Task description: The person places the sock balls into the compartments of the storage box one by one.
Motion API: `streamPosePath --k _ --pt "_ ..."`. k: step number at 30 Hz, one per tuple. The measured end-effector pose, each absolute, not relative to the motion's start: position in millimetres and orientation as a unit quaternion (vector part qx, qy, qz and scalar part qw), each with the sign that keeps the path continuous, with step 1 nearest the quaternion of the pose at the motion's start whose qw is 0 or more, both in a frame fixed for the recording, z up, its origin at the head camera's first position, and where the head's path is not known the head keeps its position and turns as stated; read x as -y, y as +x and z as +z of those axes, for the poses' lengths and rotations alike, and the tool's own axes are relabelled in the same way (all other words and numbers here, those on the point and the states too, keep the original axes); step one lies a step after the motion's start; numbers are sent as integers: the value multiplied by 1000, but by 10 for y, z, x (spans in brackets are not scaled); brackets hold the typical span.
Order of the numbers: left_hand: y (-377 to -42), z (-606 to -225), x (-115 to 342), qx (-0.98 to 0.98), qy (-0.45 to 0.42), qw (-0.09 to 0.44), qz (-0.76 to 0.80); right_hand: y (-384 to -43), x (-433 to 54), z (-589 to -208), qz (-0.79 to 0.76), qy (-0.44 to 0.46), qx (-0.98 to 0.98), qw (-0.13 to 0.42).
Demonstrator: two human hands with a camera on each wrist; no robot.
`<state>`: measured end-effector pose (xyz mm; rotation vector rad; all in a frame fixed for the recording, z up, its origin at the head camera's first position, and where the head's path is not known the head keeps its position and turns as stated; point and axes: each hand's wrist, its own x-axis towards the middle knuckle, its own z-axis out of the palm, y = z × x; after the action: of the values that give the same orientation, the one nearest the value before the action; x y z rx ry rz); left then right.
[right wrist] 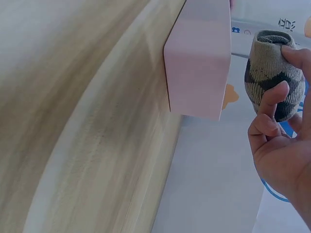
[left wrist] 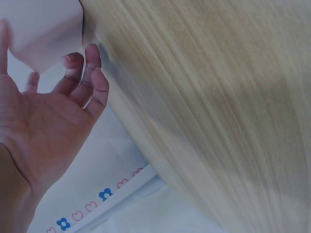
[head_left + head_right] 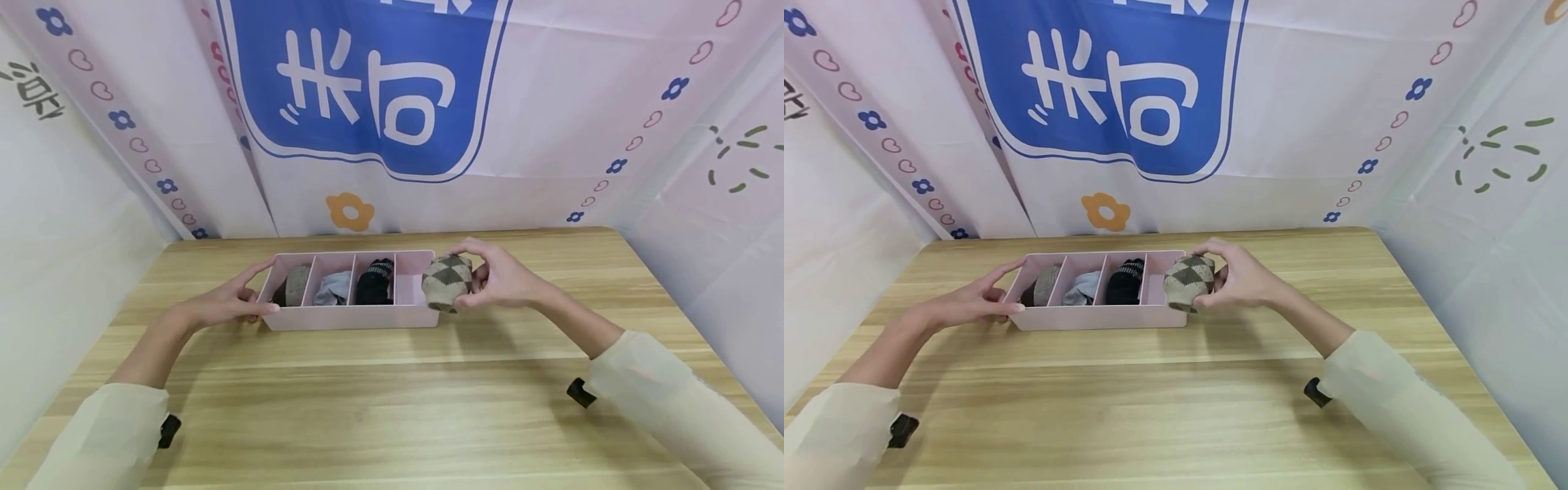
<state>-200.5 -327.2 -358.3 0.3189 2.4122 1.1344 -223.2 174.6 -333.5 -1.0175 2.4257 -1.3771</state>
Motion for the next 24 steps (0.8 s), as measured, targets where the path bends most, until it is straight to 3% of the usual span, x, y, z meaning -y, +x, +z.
streamPosePath --k 24 --pt "-2011 -3581 3274 -874 113 229 413 -2531 -1492 -3303 -475 -321 -812 111"
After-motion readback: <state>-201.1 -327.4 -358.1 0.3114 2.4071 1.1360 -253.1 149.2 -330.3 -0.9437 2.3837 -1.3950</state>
